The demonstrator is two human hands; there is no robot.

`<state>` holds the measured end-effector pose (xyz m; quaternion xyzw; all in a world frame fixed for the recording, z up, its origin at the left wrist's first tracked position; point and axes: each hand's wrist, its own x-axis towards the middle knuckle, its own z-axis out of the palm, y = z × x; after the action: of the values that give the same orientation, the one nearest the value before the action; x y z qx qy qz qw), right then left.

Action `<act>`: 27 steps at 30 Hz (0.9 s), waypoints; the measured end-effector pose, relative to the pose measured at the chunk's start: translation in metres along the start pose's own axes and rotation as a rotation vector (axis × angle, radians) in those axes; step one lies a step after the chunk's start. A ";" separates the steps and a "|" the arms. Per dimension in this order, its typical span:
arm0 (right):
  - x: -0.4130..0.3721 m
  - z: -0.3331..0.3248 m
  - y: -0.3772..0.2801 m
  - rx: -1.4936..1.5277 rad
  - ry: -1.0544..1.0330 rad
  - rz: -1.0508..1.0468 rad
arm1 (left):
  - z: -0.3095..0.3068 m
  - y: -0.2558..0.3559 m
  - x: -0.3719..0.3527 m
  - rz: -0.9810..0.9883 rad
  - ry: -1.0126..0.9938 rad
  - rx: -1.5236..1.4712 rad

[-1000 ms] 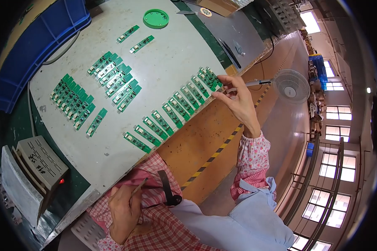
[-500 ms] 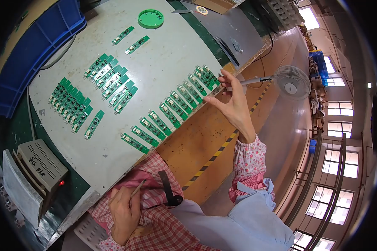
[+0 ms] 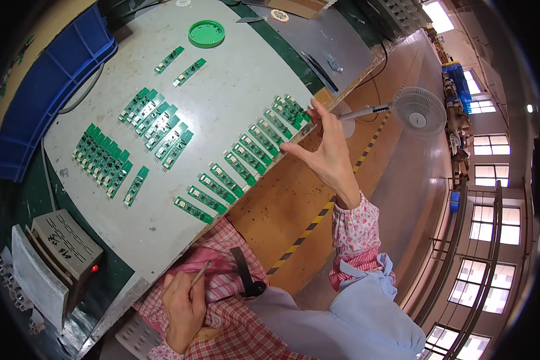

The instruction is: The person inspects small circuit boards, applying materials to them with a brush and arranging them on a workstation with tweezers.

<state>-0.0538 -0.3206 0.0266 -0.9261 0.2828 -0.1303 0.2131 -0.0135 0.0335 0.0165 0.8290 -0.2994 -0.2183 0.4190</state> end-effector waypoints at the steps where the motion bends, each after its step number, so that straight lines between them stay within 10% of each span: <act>1: 0.000 0.000 -0.002 -0.002 -0.004 -0.005 | 0.000 0.000 0.000 0.004 0.002 -0.001; 27: -0.013 0.012 -0.015 -0.051 -0.035 -0.078 | -0.002 -0.003 -0.007 0.026 0.028 -0.013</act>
<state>-0.0532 -0.2981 0.0219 -0.9438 0.2457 -0.1149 0.1889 -0.0167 0.0407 0.0163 0.8252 -0.3028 -0.2031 0.4314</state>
